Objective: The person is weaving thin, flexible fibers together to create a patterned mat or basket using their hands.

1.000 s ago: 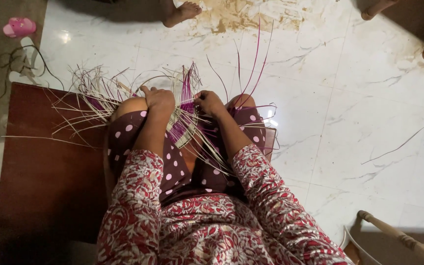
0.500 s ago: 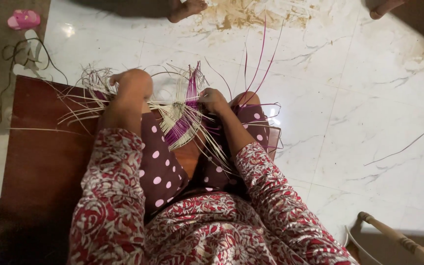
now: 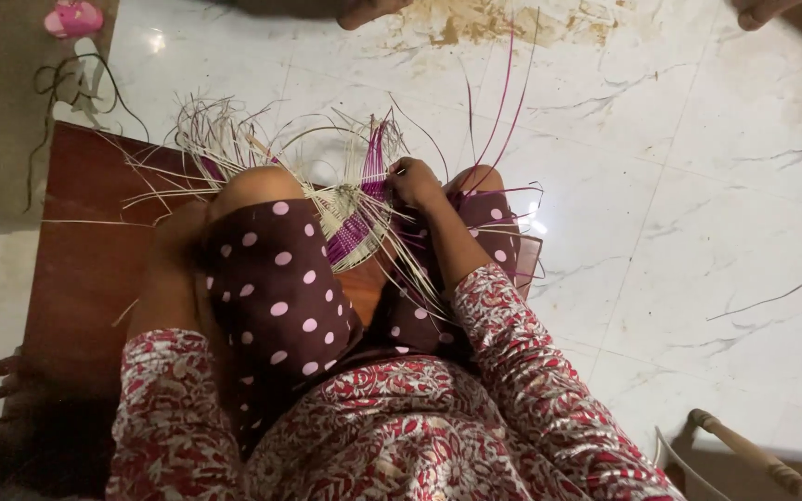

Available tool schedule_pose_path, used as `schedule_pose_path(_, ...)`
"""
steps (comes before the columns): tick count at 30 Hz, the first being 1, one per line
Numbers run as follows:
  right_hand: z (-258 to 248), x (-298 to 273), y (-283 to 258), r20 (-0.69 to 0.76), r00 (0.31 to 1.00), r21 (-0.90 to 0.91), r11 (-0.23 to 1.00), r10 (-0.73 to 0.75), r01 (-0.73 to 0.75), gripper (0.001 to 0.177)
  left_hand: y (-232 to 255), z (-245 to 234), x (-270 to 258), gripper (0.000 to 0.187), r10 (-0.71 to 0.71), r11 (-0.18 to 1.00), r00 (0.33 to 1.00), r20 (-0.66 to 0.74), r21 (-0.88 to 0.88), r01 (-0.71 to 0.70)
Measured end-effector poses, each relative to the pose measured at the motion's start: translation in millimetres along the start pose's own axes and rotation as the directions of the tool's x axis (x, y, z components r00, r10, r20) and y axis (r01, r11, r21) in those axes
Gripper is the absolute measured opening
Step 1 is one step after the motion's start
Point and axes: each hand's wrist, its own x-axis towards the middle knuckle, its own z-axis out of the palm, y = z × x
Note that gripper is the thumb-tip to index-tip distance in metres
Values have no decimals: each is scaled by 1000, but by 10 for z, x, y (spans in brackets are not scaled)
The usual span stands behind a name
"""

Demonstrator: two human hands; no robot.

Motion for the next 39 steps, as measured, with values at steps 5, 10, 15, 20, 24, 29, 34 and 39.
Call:
schedule_pose_path(5,-98,-54,3,22,1000,29,1000,-3,3,27,-58,-66,1,37,96,986,995,-36,-131,-100)
schedule_pose_path(10,-152,-138,-73,53,998,11,1000,16,-17,29,-24,-9,87,38,57,988,998,-40,-145,-62)
schedule_pose_path(15,-228,-293,-165,94,995,350,935,20,-52,24,-123,55,39,49,120,910,993,1,-401,-109)
schedule_pose_path(20,-339,-516,-414,105,994,119,993,-33,20,26,-220,59,171,45,223,861,975,1,-469,-197)
schedule_pose_path(24,-310,-383,-266,133,990,190,982,-39,13,25,-557,501,869,19,415,908,908,-61,-35,-418)
schedule_pose_path(29,-376,-395,-258,171,985,415,907,-2,-70,20,-636,421,1142,25,330,943,944,27,28,-331)
schedule_pose_path(34,-392,-467,-305,173,985,449,892,-25,-56,20,-405,-80,910,33,239,970,959,152,4,-242)
schedule_pose_path(39,-371,-419,-241,168,981,376,926,-91,22,19,179,-566,562,45,562,711,810,168,-599,-369)
